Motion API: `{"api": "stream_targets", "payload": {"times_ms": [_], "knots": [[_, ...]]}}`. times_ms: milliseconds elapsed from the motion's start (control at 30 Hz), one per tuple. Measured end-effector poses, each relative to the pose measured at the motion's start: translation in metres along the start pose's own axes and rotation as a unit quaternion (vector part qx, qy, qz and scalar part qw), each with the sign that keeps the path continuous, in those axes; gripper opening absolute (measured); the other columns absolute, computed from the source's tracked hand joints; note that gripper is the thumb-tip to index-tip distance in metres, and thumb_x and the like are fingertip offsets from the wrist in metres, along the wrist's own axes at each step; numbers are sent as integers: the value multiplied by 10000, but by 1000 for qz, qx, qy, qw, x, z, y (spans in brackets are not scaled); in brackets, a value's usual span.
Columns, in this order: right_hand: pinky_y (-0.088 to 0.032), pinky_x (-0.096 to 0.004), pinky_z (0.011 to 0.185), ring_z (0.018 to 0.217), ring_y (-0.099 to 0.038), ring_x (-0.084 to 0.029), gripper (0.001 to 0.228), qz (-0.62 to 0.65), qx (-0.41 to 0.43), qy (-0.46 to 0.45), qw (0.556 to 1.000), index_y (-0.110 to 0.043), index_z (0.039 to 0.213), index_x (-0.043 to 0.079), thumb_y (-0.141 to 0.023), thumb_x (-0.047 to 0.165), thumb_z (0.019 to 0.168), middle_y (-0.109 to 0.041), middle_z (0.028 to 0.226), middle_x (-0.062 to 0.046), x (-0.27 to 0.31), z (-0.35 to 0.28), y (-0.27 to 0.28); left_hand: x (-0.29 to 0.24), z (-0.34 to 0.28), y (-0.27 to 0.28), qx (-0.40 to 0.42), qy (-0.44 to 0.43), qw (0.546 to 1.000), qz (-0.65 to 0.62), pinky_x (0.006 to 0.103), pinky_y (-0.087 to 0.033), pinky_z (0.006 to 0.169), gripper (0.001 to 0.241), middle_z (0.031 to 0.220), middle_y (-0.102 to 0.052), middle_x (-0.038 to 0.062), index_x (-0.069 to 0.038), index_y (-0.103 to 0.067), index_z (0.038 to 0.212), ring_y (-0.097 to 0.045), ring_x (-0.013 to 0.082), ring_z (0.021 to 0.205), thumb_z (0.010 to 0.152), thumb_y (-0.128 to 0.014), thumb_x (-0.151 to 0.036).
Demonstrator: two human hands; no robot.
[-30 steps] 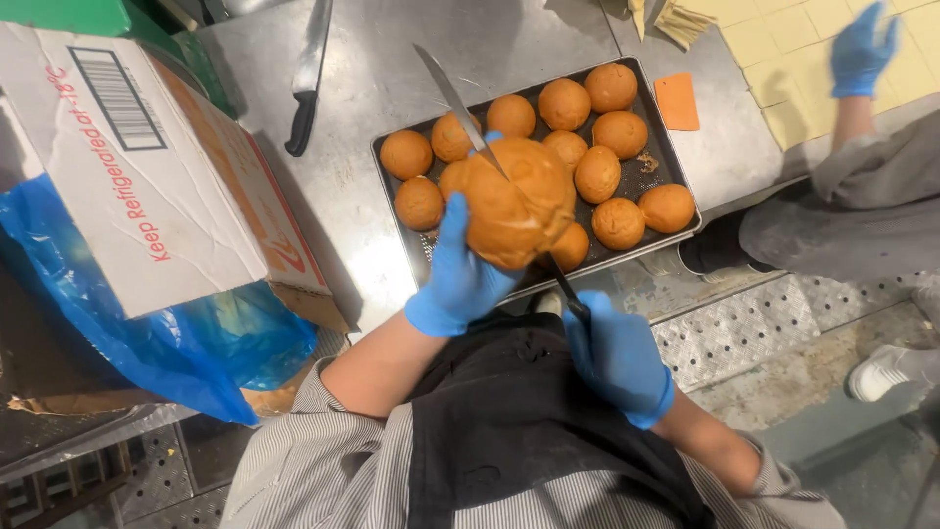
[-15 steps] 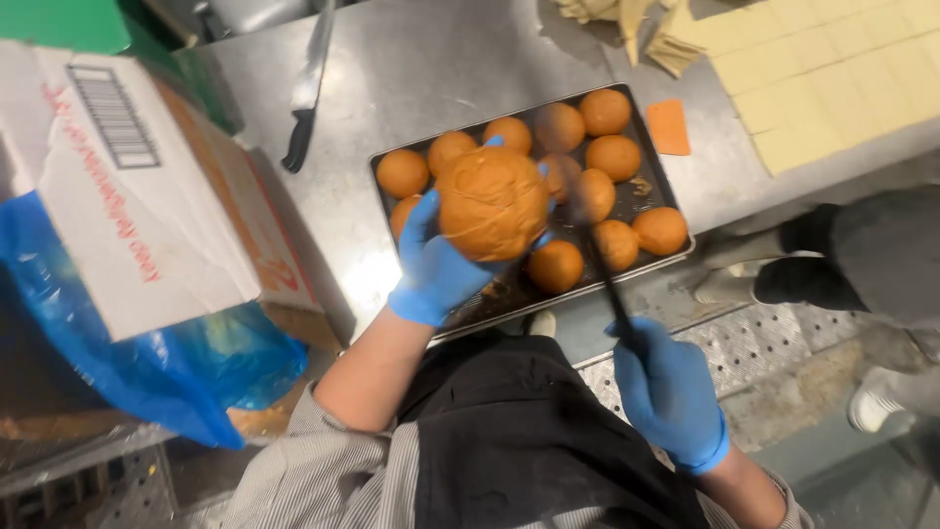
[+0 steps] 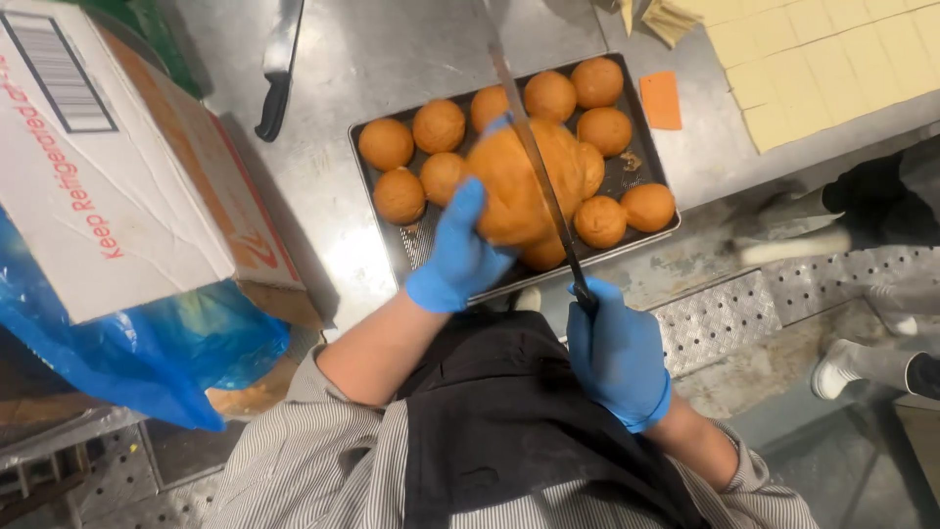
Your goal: The recorder uses a long bread knife to cut a cross into the top of round bread buns on a metal tray.
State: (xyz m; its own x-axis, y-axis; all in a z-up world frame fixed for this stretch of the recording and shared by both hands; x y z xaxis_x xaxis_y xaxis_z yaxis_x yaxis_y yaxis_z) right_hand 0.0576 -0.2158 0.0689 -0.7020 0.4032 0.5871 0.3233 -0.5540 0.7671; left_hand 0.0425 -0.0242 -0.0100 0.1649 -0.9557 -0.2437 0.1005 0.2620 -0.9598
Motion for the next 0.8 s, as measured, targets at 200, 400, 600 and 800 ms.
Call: {"api": "stream_targets", "payload": {"times_ms": [200,400,600,800], "knots": [[-426,-468,487,546,-605,-379,248,16,-19,62,998,-523,1190,-9,-642,0,973,-624,695,-180,-4,-4,-1,-1,5,-17,-19,-25,999,31,498,-328,1297,766,1605,-435,99,-110,-283,1641,-424,281,1505,1051,-594,-488],[-447,-510,481,541,-613,-420,197,-12,-17,49,999,-553,1093,12,-647,65,927,-630,649,-196,-21,-18,-19,4,-2,-21,-59,-38,997,25,481,-314,1276,784,1619,-416,89,-120,-284,1666,-419,275,1486,1047,-598,-484],[-454,-480,473,545,-621,-419,175,28,7,20,999,-557,1103,42,-648,44,953,-616,638,-200,-17,-13,-21,-7,0,-27,-41,-51,998,3,487,-309,1303,784,1629,-420,107,-126,-267,1675,-420,294,1509,1063,-557,-521],[-452,-462,489,553,-621,-389,236,28,13,40,999,-513,1146,30,-648,20,952,-605,650,-172,-19,-14,-27,-1,-8,-32,-64,6,998,6,478,-298,1295,764,1648,-391,69,-163,-246,1667,-385,265,1522,1050,-514,-526]]}}
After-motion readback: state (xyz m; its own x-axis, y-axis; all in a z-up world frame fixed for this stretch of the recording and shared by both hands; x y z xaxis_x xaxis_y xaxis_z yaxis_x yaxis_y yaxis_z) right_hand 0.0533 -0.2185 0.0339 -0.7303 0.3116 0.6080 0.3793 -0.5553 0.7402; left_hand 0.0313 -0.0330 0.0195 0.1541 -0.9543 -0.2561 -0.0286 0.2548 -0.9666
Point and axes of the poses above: each hand's wrist, its own z-axis towards the middle knuckle, its own y-axis out of the back of the hand, x = y × z, the point moved 3 cm from there along z, towards the middle knuckle
